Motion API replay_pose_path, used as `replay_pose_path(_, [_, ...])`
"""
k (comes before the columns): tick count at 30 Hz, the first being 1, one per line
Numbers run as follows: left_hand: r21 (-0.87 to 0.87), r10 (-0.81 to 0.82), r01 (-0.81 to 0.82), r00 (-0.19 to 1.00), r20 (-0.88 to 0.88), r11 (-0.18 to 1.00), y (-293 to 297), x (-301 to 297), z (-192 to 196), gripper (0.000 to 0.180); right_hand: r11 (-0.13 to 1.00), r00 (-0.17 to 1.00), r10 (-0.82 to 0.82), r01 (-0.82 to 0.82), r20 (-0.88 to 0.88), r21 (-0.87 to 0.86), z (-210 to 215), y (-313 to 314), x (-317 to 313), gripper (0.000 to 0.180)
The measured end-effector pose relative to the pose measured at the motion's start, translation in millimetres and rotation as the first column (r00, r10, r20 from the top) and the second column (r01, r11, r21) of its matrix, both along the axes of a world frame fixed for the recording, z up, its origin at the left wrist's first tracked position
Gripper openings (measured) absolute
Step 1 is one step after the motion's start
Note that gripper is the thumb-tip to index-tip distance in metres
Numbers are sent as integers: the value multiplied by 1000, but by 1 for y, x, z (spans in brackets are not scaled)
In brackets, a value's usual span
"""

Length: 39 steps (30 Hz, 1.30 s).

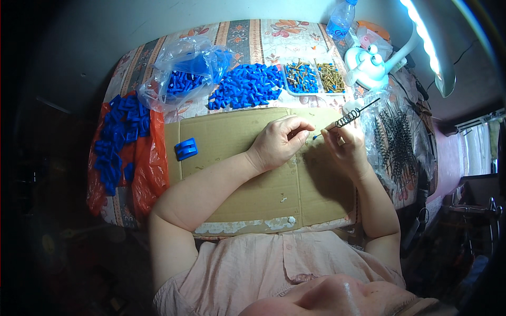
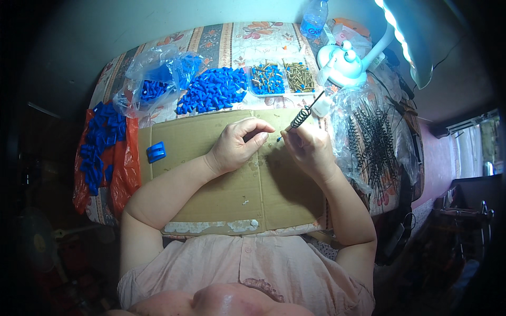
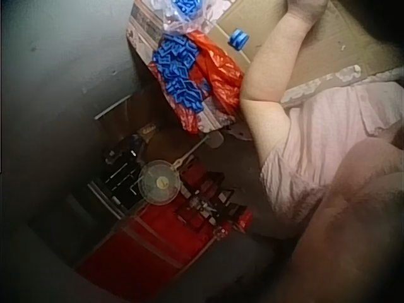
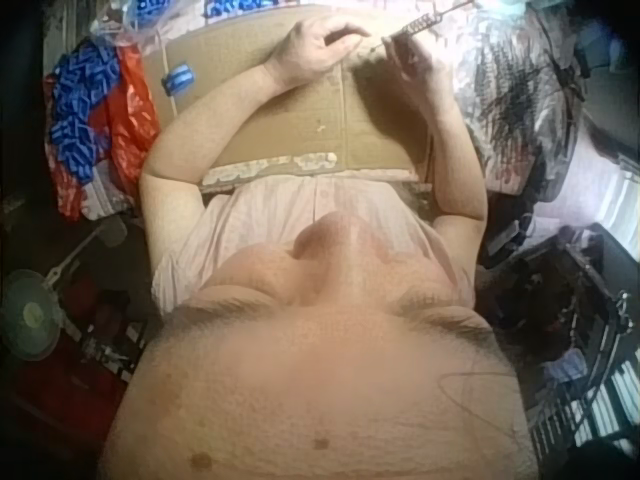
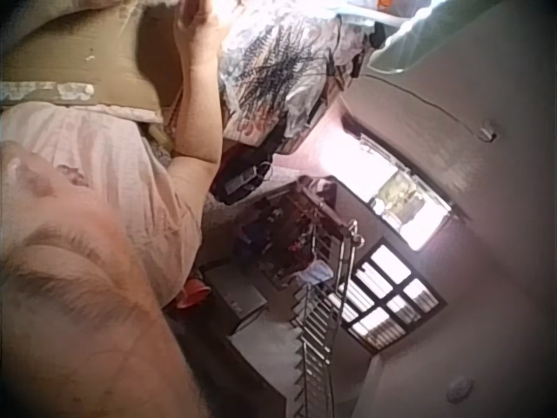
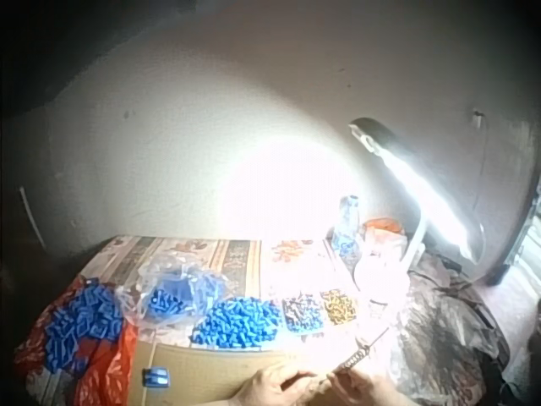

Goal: Assembling small blue plastic parts with metal springs and components on a workbench.

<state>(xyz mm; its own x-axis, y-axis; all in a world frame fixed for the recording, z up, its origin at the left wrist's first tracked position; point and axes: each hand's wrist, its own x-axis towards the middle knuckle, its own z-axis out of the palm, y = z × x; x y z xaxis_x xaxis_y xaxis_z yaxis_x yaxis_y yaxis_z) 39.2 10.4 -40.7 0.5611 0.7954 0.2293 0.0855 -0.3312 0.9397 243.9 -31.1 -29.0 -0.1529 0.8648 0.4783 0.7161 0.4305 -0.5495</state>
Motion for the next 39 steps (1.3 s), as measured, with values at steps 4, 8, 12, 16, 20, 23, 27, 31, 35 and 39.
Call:
replay_pose_path(4, [27, 2, -3, 1000, 14, 1000, 1, 0, 0, 15, 1000, 1000, -2, 2, 11, 10, 0, 0, 1, 11])
replay_pose_path(8, [49, 1, -2, 1000, 15, 999, 1, 0, -2, 15, 1000, 1000, 0, 0, 3, 11, 1, -1, -1, 10])
replay_pose_path(12, [27, -1, 1, 1000, 5, 1000, 0, 0, 1, 15, 1000, 1000, 6, -6, -12, 9, 1, -1, -1, 9])
replay_pose_path(16, [33, -6, 6, 1000, 18, 999, 1, 2, -1, 15, 1000, 1000, -6, 6, -4, -3, 4, -2, -1, 9])
replay_pose_path(20, [22, -1, 1, 1000, 0, 1000, 0, 0, 0, 15, 1000, 1000, 3, -3, 5, 2, 6, -2, -3, 8])
replay_pose_path(23, [31, -1, 1, 1000, 5, 1000, 0, 0, -1, 15, 1000, 1000, -2, 2, 13, 3, 6, -3, -3, 8])
replay_pose_path(27, [36, -2, 2, 1000, 18, 999, 0, 1, -1, 15, 1000, 1000, -1, 1, 30, 21, 4, -1, -1, 10])
replay_pose_path(31, [13, -3, 3, 1000, -18, 1000, 0, 0, 2, 15, 1000, 999, -5, 5, 41, 10, 3, -2, 0, 10])
replay_pose_path(35, [34, -2, 1, 1000, 14, 999, 1, 1, -2, 14, 1000, 999, -7, 7, 33, 7, 5, -2, -2, 11])
replay_pose_path(39, [41, 3, -3, 1000, 16, 999, 0, 0, -2, 15, 1000, 999, -7, 6, 32, 4, 7, -2, -2, 12])
